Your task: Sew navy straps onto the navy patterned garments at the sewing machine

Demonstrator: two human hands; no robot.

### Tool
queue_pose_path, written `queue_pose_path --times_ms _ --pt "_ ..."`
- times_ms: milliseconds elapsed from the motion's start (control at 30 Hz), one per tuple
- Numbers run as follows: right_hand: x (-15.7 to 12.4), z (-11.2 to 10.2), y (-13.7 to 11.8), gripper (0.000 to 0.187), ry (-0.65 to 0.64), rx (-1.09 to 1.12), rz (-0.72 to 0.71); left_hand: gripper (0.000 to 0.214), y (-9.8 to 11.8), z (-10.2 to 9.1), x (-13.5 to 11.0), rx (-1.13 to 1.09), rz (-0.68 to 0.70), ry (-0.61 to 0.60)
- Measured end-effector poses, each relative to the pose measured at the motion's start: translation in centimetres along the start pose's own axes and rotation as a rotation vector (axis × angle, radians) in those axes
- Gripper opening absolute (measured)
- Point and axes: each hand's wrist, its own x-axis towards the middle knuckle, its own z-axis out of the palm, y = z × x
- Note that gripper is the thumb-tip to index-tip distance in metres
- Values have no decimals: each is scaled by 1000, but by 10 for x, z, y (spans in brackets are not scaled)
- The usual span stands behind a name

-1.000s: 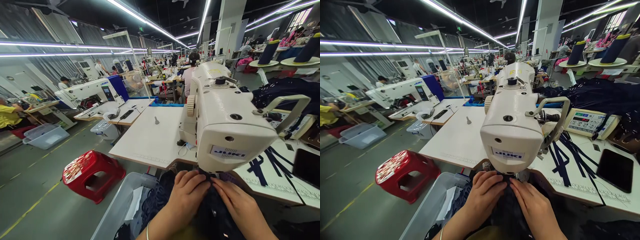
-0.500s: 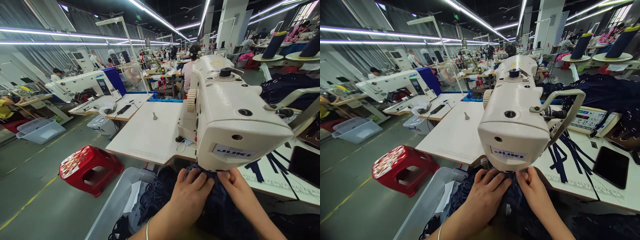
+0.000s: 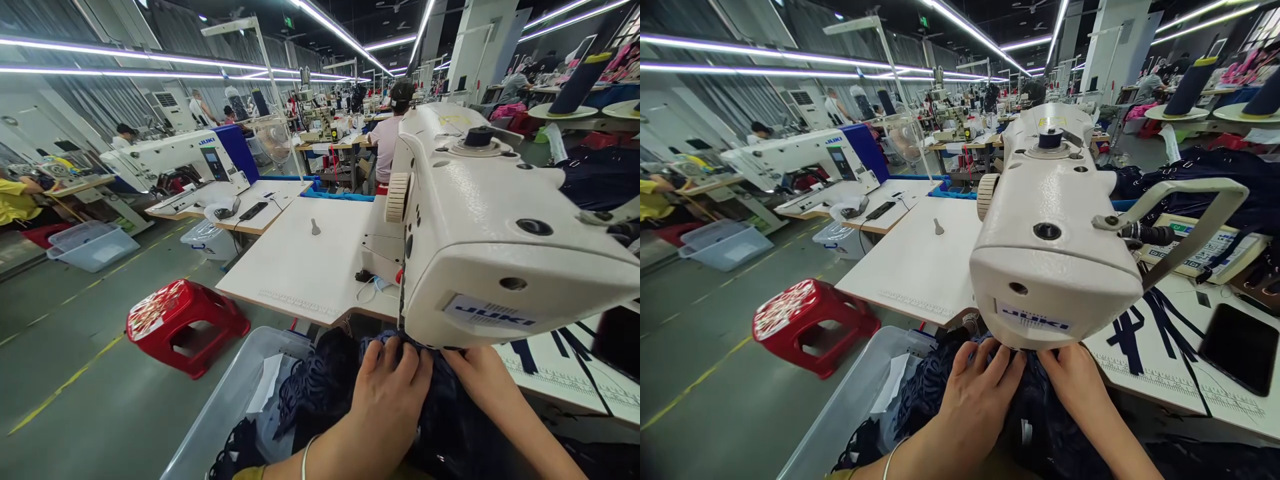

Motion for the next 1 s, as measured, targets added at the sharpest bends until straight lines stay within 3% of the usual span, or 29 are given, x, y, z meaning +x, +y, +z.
queue_pose_path --times_ms 767,1000 --pt "3 -1 0 36 -46 -58 -81 37 3 0 -1 54 -9 -6" --pt "5 1 1 39 -44 -99 -112 35 -2 1 -2 -29 -14 -5"
